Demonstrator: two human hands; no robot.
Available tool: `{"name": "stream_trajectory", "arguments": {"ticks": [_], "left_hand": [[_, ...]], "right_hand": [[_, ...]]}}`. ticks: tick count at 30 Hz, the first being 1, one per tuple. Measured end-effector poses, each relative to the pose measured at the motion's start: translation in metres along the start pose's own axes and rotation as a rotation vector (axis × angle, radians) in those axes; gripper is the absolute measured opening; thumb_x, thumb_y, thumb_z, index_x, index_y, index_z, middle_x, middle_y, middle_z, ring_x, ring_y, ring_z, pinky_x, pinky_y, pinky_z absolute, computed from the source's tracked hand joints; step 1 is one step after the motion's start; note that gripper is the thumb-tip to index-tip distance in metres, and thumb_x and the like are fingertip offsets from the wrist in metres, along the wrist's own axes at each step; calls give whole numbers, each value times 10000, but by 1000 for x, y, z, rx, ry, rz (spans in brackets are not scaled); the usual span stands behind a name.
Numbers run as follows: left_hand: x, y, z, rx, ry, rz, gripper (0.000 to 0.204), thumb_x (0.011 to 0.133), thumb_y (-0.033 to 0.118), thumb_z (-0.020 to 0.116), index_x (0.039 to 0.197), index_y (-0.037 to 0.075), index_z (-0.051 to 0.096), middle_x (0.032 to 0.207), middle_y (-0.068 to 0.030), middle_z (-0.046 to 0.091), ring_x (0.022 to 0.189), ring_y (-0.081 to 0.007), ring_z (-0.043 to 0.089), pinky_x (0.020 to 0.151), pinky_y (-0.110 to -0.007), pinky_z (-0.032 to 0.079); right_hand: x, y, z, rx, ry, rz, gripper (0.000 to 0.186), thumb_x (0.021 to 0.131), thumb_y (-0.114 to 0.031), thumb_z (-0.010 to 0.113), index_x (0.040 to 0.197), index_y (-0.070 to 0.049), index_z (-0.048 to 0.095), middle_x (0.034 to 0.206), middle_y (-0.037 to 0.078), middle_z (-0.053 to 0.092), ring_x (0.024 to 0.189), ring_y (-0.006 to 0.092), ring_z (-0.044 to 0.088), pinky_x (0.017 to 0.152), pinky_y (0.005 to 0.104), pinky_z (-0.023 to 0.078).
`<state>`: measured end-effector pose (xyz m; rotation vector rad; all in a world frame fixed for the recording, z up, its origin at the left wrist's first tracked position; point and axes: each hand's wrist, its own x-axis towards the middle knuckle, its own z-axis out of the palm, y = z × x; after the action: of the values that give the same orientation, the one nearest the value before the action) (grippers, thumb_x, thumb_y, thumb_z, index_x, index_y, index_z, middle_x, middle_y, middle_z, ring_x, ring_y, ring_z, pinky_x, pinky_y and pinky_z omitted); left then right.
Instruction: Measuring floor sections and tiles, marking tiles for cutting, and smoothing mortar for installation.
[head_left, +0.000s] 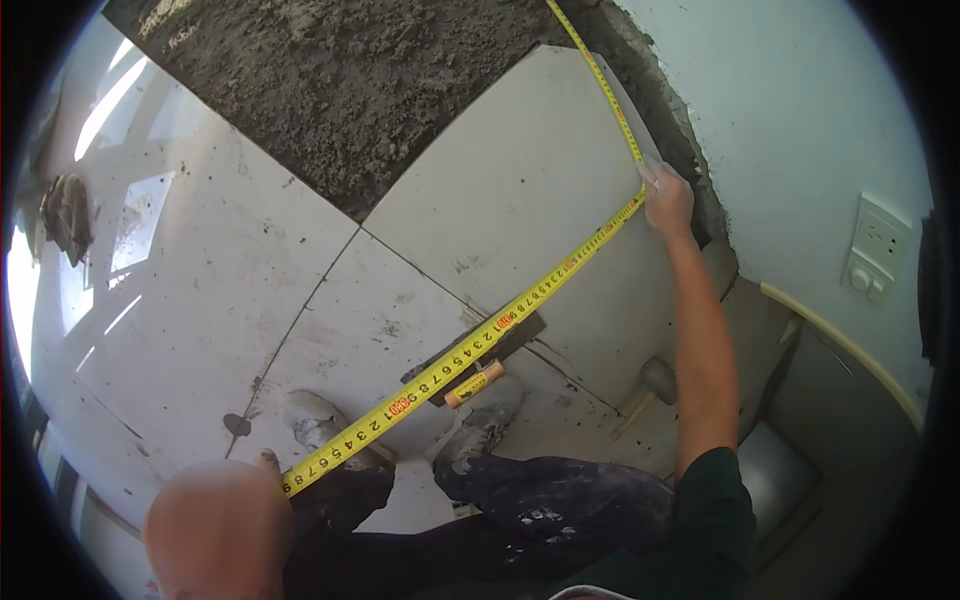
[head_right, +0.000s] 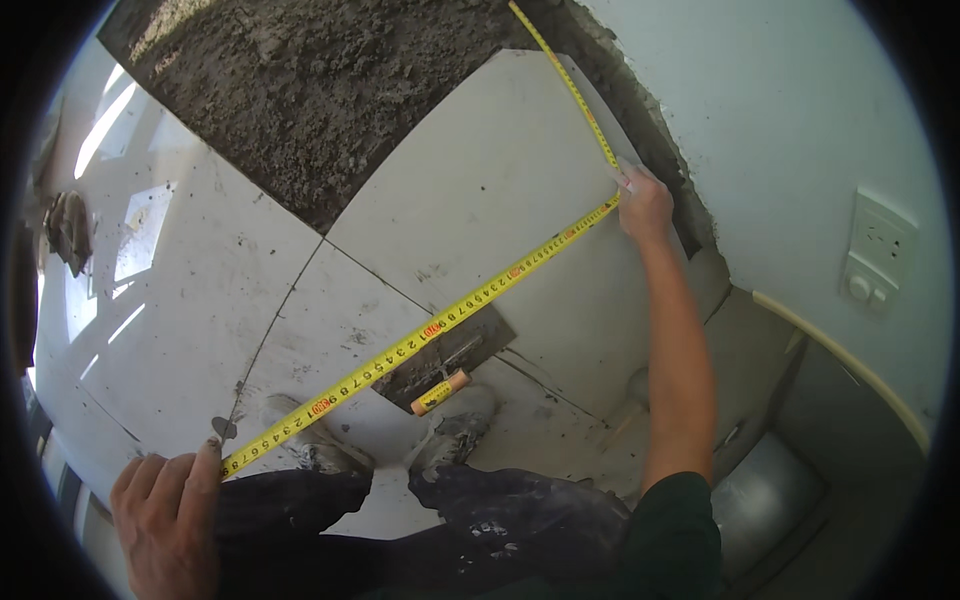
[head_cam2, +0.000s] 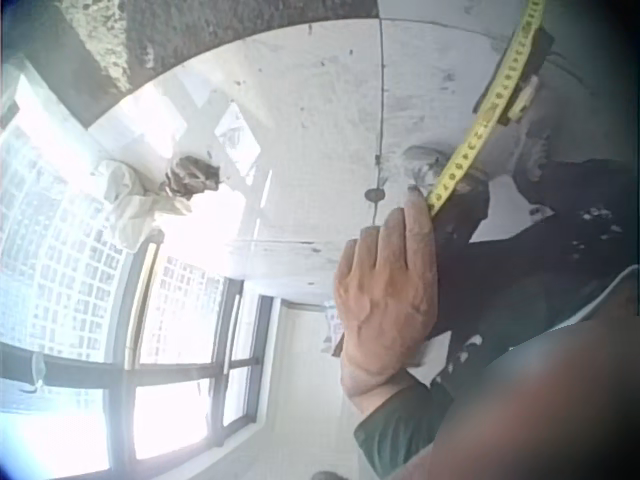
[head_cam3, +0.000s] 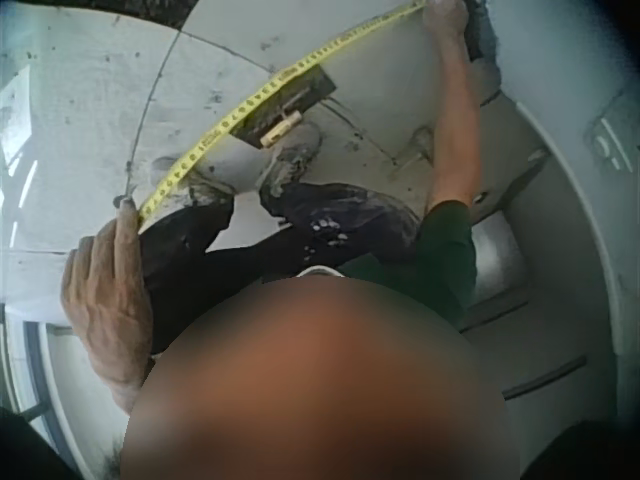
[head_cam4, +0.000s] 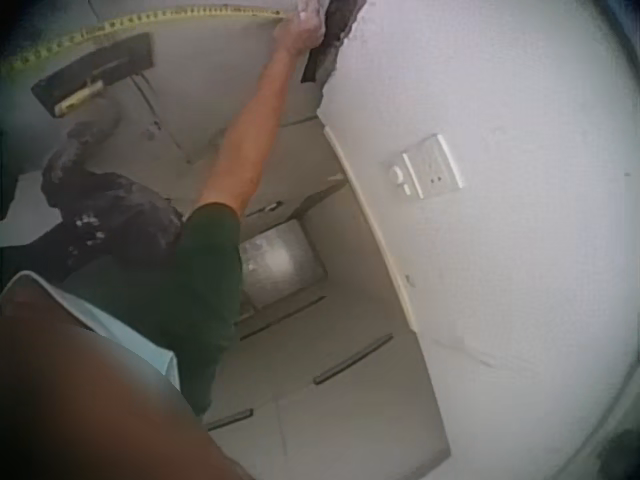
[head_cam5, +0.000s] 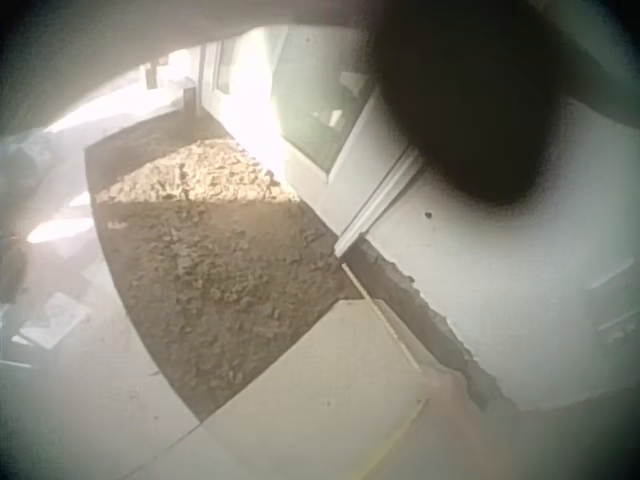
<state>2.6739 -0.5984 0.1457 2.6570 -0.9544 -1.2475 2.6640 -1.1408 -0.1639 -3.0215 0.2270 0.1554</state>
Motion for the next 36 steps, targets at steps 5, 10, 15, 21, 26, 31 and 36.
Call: {"name": "stream_trajectory", "arguments": {"ticks": [5, 10, 15, 21, 26, 31, 36], "left_hand": [[-3, 7, -1, 13, 51, 24, 462, 842, 30, 559, 1303, 6, 534, 1053, -113, 637, 860, -245, 609, 764, -376, 483], [-8, 7, 2, -17, 48, 16, 489, 828, 17, 585, 1313, 6, 523, 1041, -113, 634, 843, -242, 610, 734, -364, 482], [-11, 6, 1, 9, 81, 18, 502, 812, 22, 604, 1307, -2, 523, 1039, -120, 636, 832, -249, 613, 728, -368, 480], [-13, 4, 4, -9, 107, 5, 521, 787, 15, 621, 1300, -4, 530, 1061, -133, 640, 833, -261, 619, 723, -371, 481], [-14, 3, 6, -34, 144, -8, 525, 773, 16, 628, 1291, -3, 541, 1059, -134, 643, 835, -267, 623, 717, -378, 482], [-14, 6, 8, -33, 136, -20, 545, 758, 19, 641, 1294, -3, 544, 1053, -134, 646, 850, -274, 628, 736, -389, 488], [-20, 5, 12, -21, 144, -46, 533, 758, 14, 643, 1284, 1, 558, 1056, -134, 648, 868, -277, 635, 750, -394, 495]], "right_hand": [[5, -6, 0, 14, -9, 1, 320, 859, -105, 629, 1175, -134, 669, 1057, 122, 675, 953, 367, 647, 787, 444, 523], [-3, -5, -4, 32, -27, 30, 294, 870, -130, 632, 1161, -134, 677, 1051, 130, 680, 947, 366, 650, 791, 444, 523], [1, -7, -7, 4, -52, 20, 284, 876, -148, 641, 1156, -122, 679, 1047, 131, 681, 942, 363, 652, 792, 441, 523], [6, -11, -9, -22, -63, 25, 274, 884, -178, 649, 1147, -112, 685, 1033, 135, 679, 928, 363, 652, 778, 442, 519], [9, -11, -11, -33, -63, 1, 263, 885, -181, 650, 1135, -112, 690, 1011, 134, 678, 916, 366, 651, 773, 444, 518], [7, -6, -9, -68, -57, -21, 290, 873, -153, 644, 1160, -119, 675, 1005, 130, 673, 923, 367, 648, 772, 451, 519], [8, -16, -6, -92, -81, -27, 302, 865, -129, 641, 1165, -121, 668, 1018, 132, 672, 935, 366, 647, 777, 454, 519]]}}
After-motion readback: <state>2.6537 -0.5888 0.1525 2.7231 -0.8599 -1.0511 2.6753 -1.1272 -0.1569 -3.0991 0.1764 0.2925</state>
